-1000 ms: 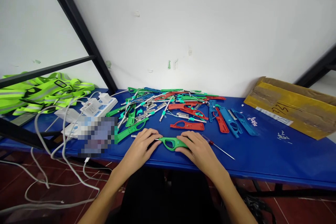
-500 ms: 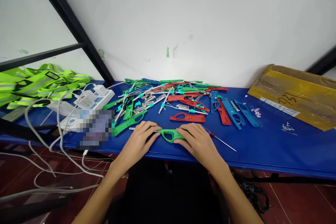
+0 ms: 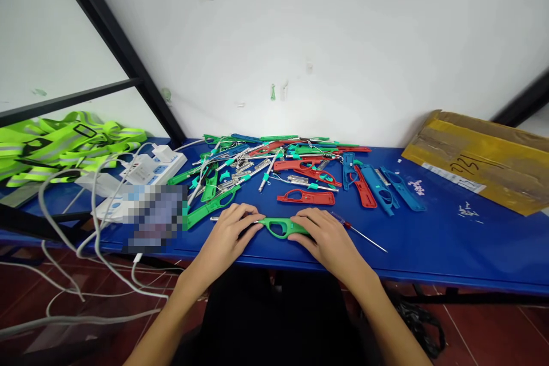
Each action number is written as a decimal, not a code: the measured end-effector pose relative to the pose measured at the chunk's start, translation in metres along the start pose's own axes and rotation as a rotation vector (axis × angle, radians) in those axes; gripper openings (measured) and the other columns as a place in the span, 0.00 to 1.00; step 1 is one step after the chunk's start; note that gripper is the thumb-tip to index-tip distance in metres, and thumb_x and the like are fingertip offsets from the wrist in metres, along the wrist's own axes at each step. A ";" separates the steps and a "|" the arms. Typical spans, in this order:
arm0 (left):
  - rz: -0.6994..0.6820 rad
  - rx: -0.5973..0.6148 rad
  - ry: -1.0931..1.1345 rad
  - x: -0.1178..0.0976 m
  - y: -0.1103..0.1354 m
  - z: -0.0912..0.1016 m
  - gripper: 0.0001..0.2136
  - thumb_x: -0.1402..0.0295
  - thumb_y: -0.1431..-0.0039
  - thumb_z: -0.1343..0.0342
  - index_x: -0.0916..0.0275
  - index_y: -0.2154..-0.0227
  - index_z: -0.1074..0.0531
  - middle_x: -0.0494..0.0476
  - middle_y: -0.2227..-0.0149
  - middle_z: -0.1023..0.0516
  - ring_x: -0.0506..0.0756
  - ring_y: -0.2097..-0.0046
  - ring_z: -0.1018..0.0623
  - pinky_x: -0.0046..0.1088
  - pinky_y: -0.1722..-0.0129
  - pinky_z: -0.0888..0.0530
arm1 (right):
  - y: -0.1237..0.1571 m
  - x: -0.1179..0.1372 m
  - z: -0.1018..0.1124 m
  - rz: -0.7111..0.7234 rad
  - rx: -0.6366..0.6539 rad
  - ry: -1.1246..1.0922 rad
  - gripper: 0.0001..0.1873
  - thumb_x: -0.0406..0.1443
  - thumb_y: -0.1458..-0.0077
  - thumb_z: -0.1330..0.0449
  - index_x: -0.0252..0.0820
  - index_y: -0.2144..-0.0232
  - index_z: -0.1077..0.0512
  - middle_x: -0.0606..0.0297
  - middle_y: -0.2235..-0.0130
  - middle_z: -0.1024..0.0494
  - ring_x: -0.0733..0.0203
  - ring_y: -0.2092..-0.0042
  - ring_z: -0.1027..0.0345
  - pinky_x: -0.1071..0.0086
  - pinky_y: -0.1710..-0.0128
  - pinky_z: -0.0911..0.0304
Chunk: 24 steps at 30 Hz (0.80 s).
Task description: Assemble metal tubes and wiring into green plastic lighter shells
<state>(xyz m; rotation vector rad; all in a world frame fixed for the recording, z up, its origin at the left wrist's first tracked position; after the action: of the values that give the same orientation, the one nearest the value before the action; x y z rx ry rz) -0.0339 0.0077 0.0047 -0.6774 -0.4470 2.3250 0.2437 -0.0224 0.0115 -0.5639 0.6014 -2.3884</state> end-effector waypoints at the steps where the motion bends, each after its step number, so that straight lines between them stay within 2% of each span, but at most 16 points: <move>1: 0.001 -0.001 -0.003 0.000 0.000 0.000 0.09 0.69 0.23 0.42 0.57 0.46 0.19 0.58 0.48 0.20 0.59 0.50 0.22 0.42 0.47 0.25 | 0.000 0.001 0.000 -0.009 0.005 -0.012 0.13 0.44 0.27 0.36 0.45 0.47 0.22 0.57 0.49 0.15 0.51 0.52 0.18 0.56 0.51 0.22; 7: -0.021 -0.014 -0.003 -0.004 0.000 0.004 0.09 0.71 0.24 0.40 0.58 0.47 0.19 0.58 0.50 0.21 0.59 0.51 0.22 0.40 0.47 0.26 | 0.000 0.001 0.008 -0.065 0.058 -0.077 0.15 0.45 0.26 0.39 0.46 0.45 0.21 0.57 0.47 0.15 0.52 0.49 0.17 0.58 0.48 0.21; 10: -0.025 -0.007 0.016 -0.006 0.000 0.005 0.09 0.71 0.23 0.42 0.59 0.46 0.21 0.58 0.51 0.22 0.59 0.52 0.23 0.41 0.47 0.26 | 0.002 -0.004 0.013 -0.098 0.090 -0.095 0.17 0.46 0.24 0.41 0.48 0.41 0.21 0.57 0.44 0.16 0.51 0.45 0.18 0.57 0.44 0.21; 14: -0.011 0.035 0.055 -0.008 0.002 0.006 0.10 0.71 0.22 0.44 0.58 0.44 0.23 0.58 0.50 0.23 0.59 0.50 0.24 0.42 0.45 0.28 | 0.007 -0.007 0.016 -0.114 0.085 -0.090 0.18 0.44 0.23 0.42 0.51 0.37 0.23 0.58 0.43 0.16 0.52 0.44 0.19 0.58 0.45 0.20; 18: 0.006 0.065 0.052 -0.010 0.003 0.009 0.11 0.72 0.21 0.45 0.59 0.42 0.25 0.59 0.49 0.23 0.60 0.48 0.25 0.43 0.44 0.30 | 0.010 -0.004 0.017 -0.117 0.068 -0.076 0.17 0.44 0.23 0.41 0.49 0.39 0.23 0.61 0.44 0.14 0.55 0.45 0.18 0.61 0.44 0.20; 24: 0.025 0.124 0.098 -0.014 -0.001 0.018 0.08 0.68 0.21 0.45 0.58 0.46 0.22 0.58 0.51 0.21 0.59 0.51 0.24 0.40 0.49 0.27 | 0.017 -0.008 0.018 -0.068 0.112 0.034 0.19 0.49 0.25 0.39 0.51 0.41 0.21 0.65 0.46 0.12 0.51 0.46 0.16 0.57 0.44 0.20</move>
<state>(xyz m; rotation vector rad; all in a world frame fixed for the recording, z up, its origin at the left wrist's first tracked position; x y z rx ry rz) -0.0349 -0.0035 0.0246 -0.7369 -0.2488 2.3091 0.2664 -0.0350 0.0148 -0.5035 0.4657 -2.4819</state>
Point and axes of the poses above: each hand's wrist, its own y-axis away from the middle knuckle, its own z-axis out of the back of the hand, x = y × z, the point moved 1 cm from there along -y, towards the middle knuckle
